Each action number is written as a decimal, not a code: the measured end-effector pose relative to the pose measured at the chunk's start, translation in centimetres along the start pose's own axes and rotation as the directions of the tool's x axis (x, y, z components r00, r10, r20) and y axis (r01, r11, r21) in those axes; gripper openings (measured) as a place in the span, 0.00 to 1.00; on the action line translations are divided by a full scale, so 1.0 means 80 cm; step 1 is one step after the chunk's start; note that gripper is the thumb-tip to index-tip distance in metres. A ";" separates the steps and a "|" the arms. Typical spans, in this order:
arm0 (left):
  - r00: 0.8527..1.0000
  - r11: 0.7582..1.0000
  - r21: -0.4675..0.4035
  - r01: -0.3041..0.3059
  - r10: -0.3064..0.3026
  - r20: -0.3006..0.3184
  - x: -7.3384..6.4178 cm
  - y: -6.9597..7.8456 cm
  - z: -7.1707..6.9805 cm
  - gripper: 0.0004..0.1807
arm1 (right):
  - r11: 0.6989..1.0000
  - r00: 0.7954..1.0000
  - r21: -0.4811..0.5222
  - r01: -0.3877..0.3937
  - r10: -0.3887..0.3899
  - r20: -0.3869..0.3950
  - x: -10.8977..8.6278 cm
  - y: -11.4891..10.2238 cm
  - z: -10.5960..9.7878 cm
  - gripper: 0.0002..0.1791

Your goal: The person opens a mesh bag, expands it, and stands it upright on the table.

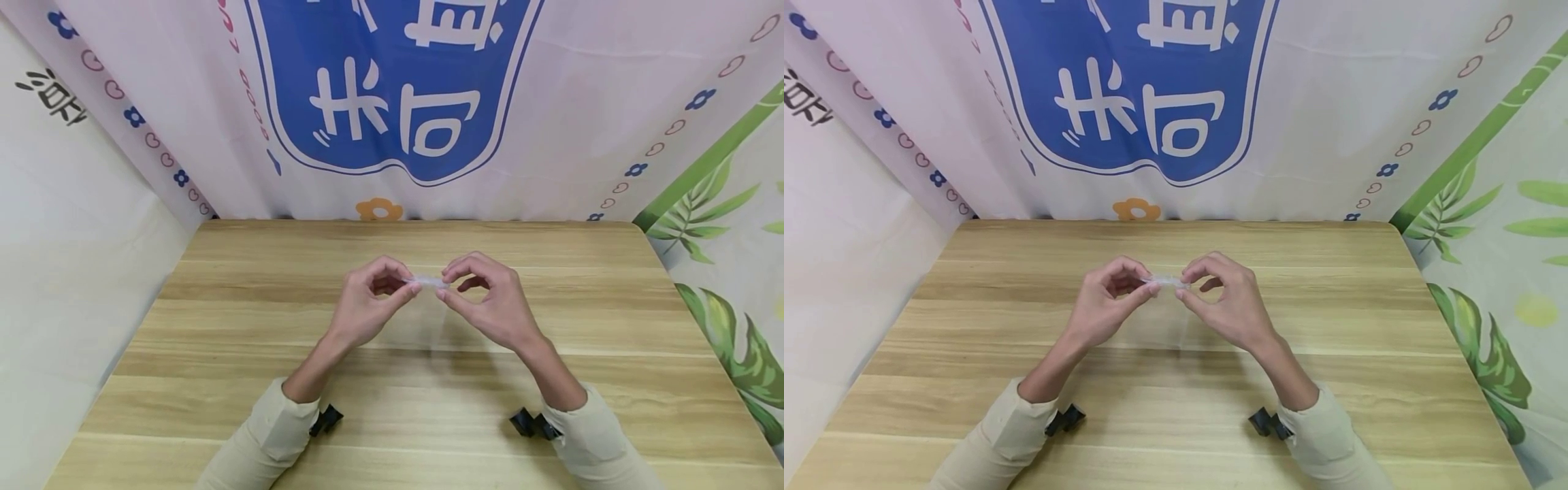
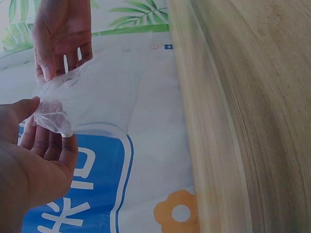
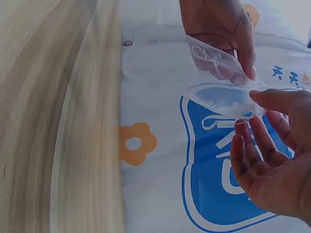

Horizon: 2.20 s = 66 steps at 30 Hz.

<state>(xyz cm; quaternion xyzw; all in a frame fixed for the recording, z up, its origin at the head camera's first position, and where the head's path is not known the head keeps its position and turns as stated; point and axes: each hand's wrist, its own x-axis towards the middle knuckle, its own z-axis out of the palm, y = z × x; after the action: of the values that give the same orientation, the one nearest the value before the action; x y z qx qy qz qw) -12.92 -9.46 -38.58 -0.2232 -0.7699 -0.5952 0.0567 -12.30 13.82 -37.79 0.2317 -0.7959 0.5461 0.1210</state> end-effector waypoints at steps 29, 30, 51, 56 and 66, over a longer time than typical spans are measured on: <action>0.982 0.990 0.071 -0.123 0.111 0.151 0.001 -0.002 -0.005 0.11 | 0.997 0.993 -0.072 0.016 -0.007 0.119 -0.001 0.000 -0.001 0.05; 0.981 0.989 0.078 -0.126 0.113 0.158 0.001 -0.002 -0.005 0.10 | 0.997 0.992 -0.071 0.018 -0.009 0.125 -0.001 0.000 -0.001 0.05; 0.975 0.967 0.204 -0.155 0.117 0.187 0.005 -0.002 -0.015 0.05 | 0.986 0.977 -0.155 0.056 -0.022 0.213 0.000 0.002 -0.012 0.04; 0.972 0.968 0.203 -0.146 0.103 0.211 0.004 -0.002 -0.013 0.08 | 0.984 0.979 -0.166 0.057 -0.022 0.202 -0.002 0.002 -0.010 0.02; 0.948 0.948 0.224 -0.225 0.159 0.277 0.006 -0.006 -0.010 0.05 | 0.985 0.976 -0.156 0.077 -0.042 0.215 -0.001 0.002 -0.007 0.05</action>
<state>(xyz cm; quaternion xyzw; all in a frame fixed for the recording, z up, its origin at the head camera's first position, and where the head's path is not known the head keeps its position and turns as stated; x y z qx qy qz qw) -13.66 -10.19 -38.60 -0.3633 -0.8145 -0.4502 0.0430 -12.35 14.39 -37.72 0.3015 -0.8390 0.4474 0.0709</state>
